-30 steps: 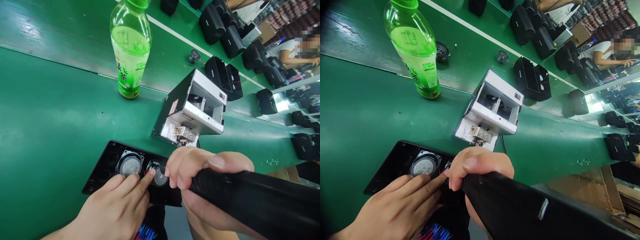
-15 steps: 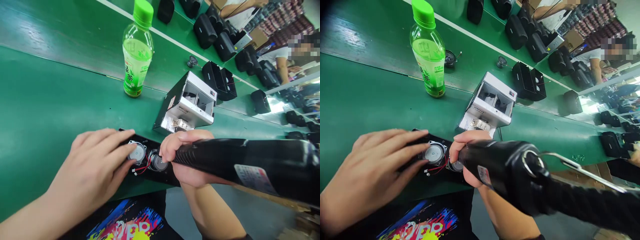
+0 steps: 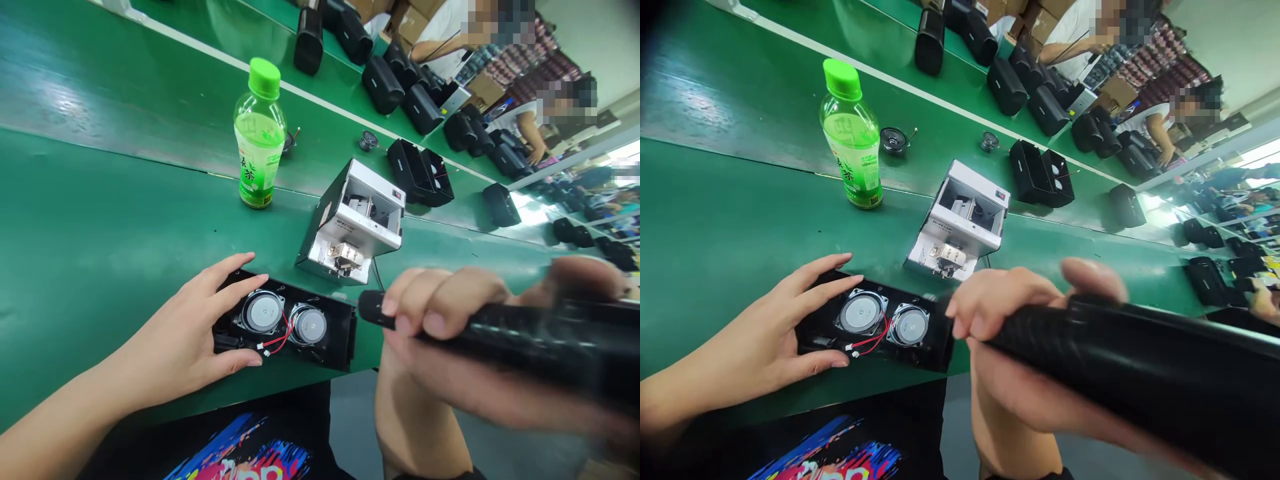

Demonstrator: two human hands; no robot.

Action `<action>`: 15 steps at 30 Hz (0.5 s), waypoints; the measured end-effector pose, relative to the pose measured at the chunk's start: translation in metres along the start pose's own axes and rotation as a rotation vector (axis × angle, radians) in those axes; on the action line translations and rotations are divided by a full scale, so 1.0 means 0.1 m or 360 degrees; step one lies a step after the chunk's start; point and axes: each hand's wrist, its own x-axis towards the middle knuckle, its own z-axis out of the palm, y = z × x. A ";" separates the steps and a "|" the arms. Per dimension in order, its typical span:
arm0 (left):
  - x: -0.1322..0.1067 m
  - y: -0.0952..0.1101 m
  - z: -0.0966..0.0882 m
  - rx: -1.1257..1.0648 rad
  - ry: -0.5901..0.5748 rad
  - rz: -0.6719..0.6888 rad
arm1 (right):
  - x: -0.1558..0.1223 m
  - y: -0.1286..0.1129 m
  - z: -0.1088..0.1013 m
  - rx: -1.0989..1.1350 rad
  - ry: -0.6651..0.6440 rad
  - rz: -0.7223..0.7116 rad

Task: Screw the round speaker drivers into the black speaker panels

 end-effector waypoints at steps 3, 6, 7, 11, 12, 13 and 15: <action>0.01 0.00 0.01 -0.0041 0.0010 -0.0022 | 0.20 0.03 -0.08 -0.0084 0.0047 -0.0035; 0.01 0.00 0.02 -0.0049 0.0010 -0.0049 | 0.43 0.18 -0.08 -0.0140 0.0111 -0.0221; 0.01 0.00 0.02 -0.0045 0.0010 -0.0057 | 0.48 0.23 -0.06 -0.0098 0.0137 -0.0335; 0.01 0.00 0.02 -0.0050 0.0013 -0.0053 | 0.60 0.36 0.07 0.0118 0.0235 -0.0633; 0.02 0.01 0.02 -0.0062 0.0013 -0.0051 | 0.61 0.37 0.10 0.0121 0.0281 -0.0606; 0.02 0.01 0.02 -0.0076 0.0016 -0.0048 | 0.62 0.37 0.13 0.0110 0.0327 -0.0562; 0.02 0.00 0.02 -0.0096 0.0032 -0.0040 | 0.65 0.37 0.16 0.0122 0.0405 -0.0478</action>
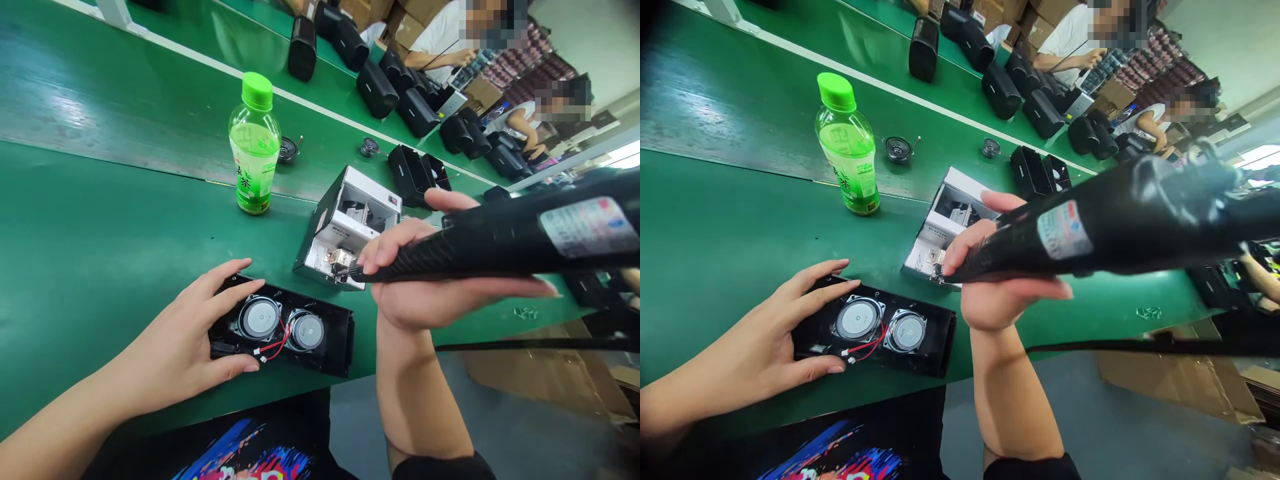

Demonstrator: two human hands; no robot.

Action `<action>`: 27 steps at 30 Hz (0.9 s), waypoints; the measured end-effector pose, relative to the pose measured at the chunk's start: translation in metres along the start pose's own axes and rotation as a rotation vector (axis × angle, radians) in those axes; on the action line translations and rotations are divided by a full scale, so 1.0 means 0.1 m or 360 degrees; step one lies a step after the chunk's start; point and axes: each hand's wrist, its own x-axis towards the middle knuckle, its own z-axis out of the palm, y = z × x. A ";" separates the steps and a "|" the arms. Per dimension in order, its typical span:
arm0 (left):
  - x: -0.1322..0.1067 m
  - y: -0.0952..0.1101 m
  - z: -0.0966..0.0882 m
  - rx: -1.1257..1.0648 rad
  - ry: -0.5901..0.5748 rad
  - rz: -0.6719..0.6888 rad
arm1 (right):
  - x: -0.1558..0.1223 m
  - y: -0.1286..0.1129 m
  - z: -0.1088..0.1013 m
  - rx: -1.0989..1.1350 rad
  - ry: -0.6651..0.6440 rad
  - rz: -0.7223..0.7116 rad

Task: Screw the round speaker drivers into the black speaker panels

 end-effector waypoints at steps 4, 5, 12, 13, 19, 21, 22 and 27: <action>0.00 -0.02 0.02 -0.0012 0.0035 0.0019 | -0.01 -0.06 -0.01 0.0052 0.0002 0.0131; 0.00 -0.02 0.02 -0.0014 0.0035 0.0019 | -0.03 -0.11 -0.02 0.0065 0.0001 0.0168; 0.04 -0.03 0.01 -0.0014 -0.0003 0.0034 | -0.63 -0.69 -0.10 0.0126 -0.0055 0.0192; 0.04 -0.03 0.01 -0.0020 0.0000 0.0038 | -0.73 -0.73 -0.11 0.0117 -0.0087 0.0214; 0.06 -0.03 0.01 -0.0053 0.0012 0.0059 | -1.05 -0.56 -0.07 0.0015 -0.0527 0.0132; 0.06 -0.02 0.00 -0.0051 -0.0007 0.0072 | -1.08 -0.48 -0.05 0.0058 -0.0531 0.0157; 0.06 -0.02 -0.01 -0.0048 -0.0017 0.0073 | -1.09 -0.45 -0.03 0.0091 -0.0511 0.0183; 0.07 -0.02 -0.02 -0.0081 0.0007 0.0093 | -1.10 -0.39 -0.02 0.0147 -0.0489 0.0201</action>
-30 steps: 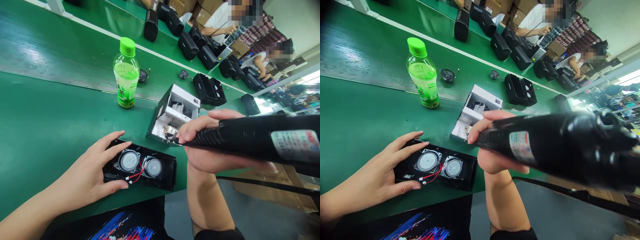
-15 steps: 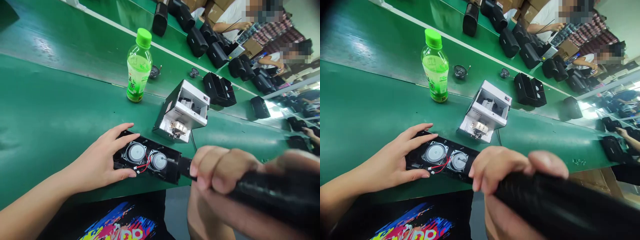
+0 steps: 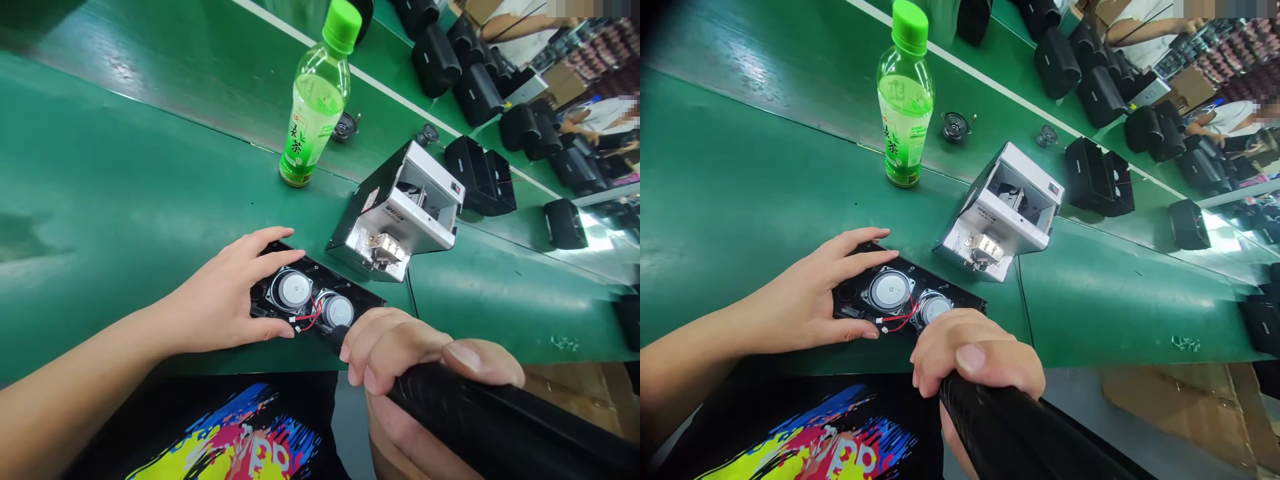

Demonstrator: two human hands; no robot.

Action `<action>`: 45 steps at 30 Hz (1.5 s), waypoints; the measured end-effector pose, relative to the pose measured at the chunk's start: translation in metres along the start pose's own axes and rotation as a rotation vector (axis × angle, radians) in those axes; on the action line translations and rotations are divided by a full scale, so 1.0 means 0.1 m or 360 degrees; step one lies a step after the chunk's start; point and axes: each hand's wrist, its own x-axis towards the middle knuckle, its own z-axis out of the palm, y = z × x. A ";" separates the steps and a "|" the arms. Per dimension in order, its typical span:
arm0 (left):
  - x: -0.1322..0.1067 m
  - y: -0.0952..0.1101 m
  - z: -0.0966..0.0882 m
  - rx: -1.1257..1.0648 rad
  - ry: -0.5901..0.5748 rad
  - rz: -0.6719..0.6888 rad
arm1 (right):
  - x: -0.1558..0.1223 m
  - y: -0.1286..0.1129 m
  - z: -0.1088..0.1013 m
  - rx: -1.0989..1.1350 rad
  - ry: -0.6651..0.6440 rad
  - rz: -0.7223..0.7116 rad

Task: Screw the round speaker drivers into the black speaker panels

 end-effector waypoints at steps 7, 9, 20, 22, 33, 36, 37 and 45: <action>0.02 0.01 0.01 -0.0035 0.0002 0.0007 | 0.05 0.01 -0.09 -0.0091 -0.0305 -0.0033; 0.02 0.01 0.01 -0.0030 0.0012 0.0024 | 0.04 0.02 -0.08 -0.0091 -0.0288 -0.0049; -0.06 0.01 0.03 0.0116 0.0058 0.0122 | -0.06 0.15 0.15 -0.0155 -0.0271 -0.0127; -0.07 0.01 0.04 0.0128 0.0060 0.0134 | -0.10 0.16 0.15 -0.0156 -0.0236 -0.0121; -0.06 -0.01 0.05 0.0123 0.0058 0.0097 | -0.14 0.19 0.14 -0.0055 -0.0153 -0.0073; -0.07 -0.01 0.02 0.0125 0.0015 0.0063 | -0.08 0.05 0.12 -0.0006 -0.0080 -0.0068; -0.07 0.00 0.00 0.0122 -0.0012 0.0049 | -0.03 -0.03 0.10 -0.0005 0.0011 -0.0078; 0.09 0.04 -0.14 0.0361 -0.0074 0.0039 | 0.89 -0.09 -0.42 -0.0261 0.0376 -0.0459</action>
